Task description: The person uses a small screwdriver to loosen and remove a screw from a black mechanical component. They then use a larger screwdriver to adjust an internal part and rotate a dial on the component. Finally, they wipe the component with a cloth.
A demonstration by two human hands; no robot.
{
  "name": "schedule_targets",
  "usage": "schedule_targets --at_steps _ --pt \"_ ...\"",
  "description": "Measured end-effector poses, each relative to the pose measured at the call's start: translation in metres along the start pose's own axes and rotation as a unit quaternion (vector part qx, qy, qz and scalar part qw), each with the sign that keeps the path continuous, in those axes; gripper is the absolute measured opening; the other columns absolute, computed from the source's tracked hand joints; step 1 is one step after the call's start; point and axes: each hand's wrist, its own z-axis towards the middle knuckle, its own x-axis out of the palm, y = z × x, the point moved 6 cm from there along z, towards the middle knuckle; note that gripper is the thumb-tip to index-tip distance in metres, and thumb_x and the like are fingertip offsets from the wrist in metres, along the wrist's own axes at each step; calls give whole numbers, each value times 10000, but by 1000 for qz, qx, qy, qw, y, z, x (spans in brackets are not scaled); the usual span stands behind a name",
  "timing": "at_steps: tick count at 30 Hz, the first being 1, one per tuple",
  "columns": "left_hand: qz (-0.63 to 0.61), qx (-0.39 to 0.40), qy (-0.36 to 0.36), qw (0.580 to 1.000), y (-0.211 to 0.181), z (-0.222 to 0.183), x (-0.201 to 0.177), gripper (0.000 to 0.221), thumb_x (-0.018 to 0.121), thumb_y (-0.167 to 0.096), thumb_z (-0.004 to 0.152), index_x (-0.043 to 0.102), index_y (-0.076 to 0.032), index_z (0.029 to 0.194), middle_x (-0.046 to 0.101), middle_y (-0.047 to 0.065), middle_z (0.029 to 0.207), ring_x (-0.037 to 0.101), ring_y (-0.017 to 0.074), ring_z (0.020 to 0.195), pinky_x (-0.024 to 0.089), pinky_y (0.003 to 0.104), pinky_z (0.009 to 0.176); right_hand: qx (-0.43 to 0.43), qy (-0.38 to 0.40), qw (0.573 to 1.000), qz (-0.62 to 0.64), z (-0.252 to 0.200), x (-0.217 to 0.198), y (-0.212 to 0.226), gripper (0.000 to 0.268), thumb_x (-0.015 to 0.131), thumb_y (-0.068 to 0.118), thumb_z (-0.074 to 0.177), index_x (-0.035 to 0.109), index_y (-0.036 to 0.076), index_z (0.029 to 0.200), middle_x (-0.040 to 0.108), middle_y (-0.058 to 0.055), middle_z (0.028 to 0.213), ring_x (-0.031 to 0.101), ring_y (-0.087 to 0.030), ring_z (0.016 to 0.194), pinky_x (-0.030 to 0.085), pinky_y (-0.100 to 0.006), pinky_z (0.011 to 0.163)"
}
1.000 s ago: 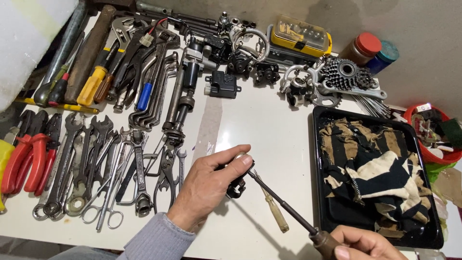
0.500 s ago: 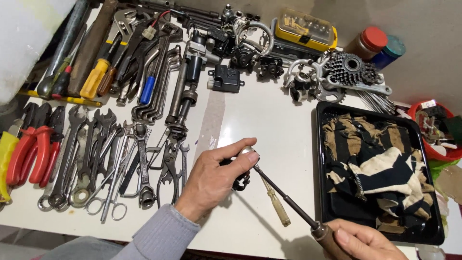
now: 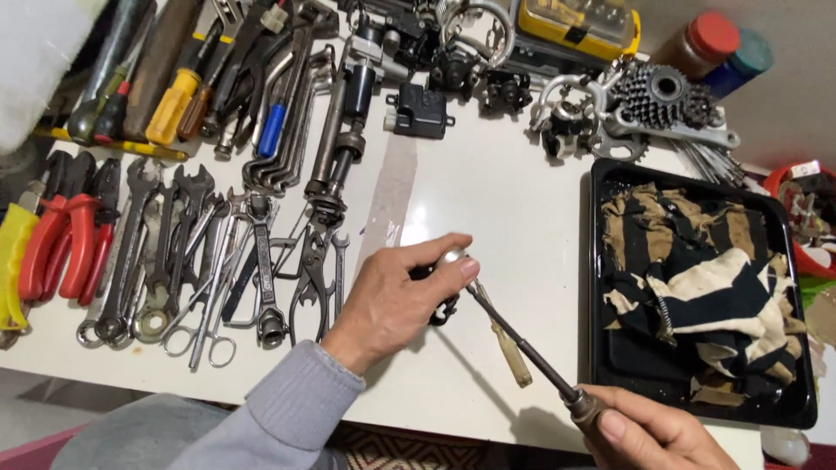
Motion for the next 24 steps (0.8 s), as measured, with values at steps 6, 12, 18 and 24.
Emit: schedule_targets --at_steps 6,12,18,24 --pt "-8 -8 3 1000 -6 -2 -2 597 619 -469 825 655 -227 1368 767 127 1279 527 273 1450 272 578 1199 137 -46 989 40 -11 17 19 478 553 46 984 773 -84 1387 654 -333 934 573 -465 807 381 -487 728" --pt "-97 -141 -64 983 -21 -12 -9 405 664 -361 833 767 -210 1195 792 2 1124 724 101 953 563 240 902 -19 81 992 -95 -19 36 64 438 580 112 964 810 -102 1269 555 -237 638 456 -308 449 367 -385 422" --pt "-160 -180 0 971 -19 -18 -8 322 697 -196 874 762 -118 1180 759 68 1073 663 147 917 547 264 797 158 -13 987 7 -26 27 50 496 543 191 971 732 -118 1310 459 -380 729 227 -265 414 120 -357 399" --pt "-276 -155 -28 948 -9 -12 -11 451 628 -286 885 675 -59 1271 671 91 1181 575 173 868 480 297 670 20 5 999 -32 -8 9 56 436 503 175 1021 685 -101 1304 562 -346 731 465 -392 413 324 -422 387"
